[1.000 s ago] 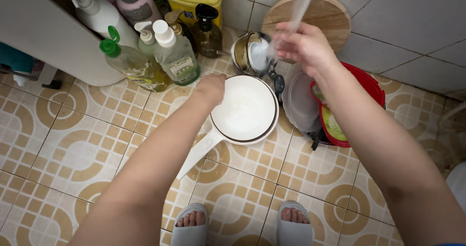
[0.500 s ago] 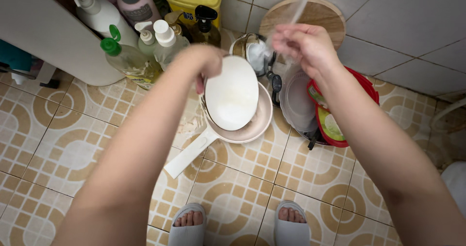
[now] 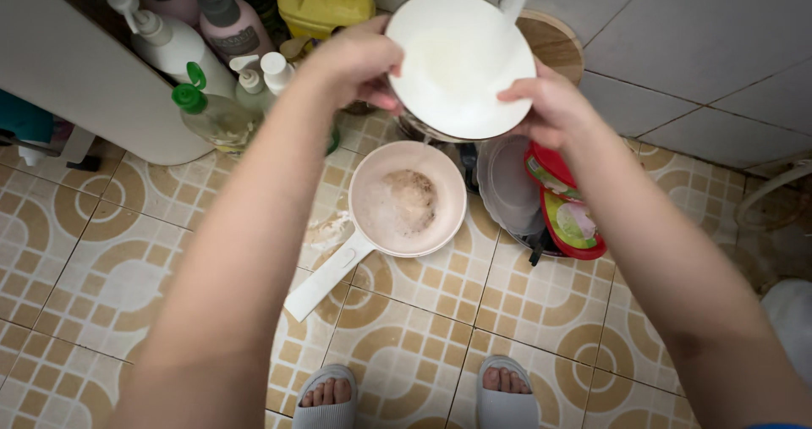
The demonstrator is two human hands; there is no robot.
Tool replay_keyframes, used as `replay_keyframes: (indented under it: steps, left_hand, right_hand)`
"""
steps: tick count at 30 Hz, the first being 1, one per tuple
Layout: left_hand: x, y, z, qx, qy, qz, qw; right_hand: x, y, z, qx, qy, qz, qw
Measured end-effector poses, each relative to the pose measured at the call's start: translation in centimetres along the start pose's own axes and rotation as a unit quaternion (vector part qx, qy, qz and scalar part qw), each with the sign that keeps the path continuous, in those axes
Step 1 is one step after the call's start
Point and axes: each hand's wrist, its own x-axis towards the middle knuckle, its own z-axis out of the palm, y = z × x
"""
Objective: The person washes several kitchen items by hand in a small tiled area. They scrub a metal pot, a plastic lid, chopsticks, a red bowl, a white bowl, and a small pan using a soapy sponge, then rinse each item under a wall-mounted tap and place them in a stack.
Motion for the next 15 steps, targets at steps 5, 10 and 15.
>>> replay_keyframes:
  steps: [5, 10, 15]
  left_hand:
    - [3.5, -0.8, 5.1, -0.054, 0.045, 0.062, 0.996]
    - [6.7, -1.7, 8.4, -0.015, 0.135, 0.151, 0.979]
    - [9.0, -3.1, 9.3, 0.097, 0.276, 0.332, 0.897]
  right_hand:
    - [-2.4, 1.0, -4.7, 0.057, 0.020, 0.000, 0.998]
    - [-3.2, 3.0, -7.0, 0.132, 0.080, 0.002, 0.988]
    - [-4.1, 4.8, -7.1, 0.149, 0.096, 0.019, 0.984]
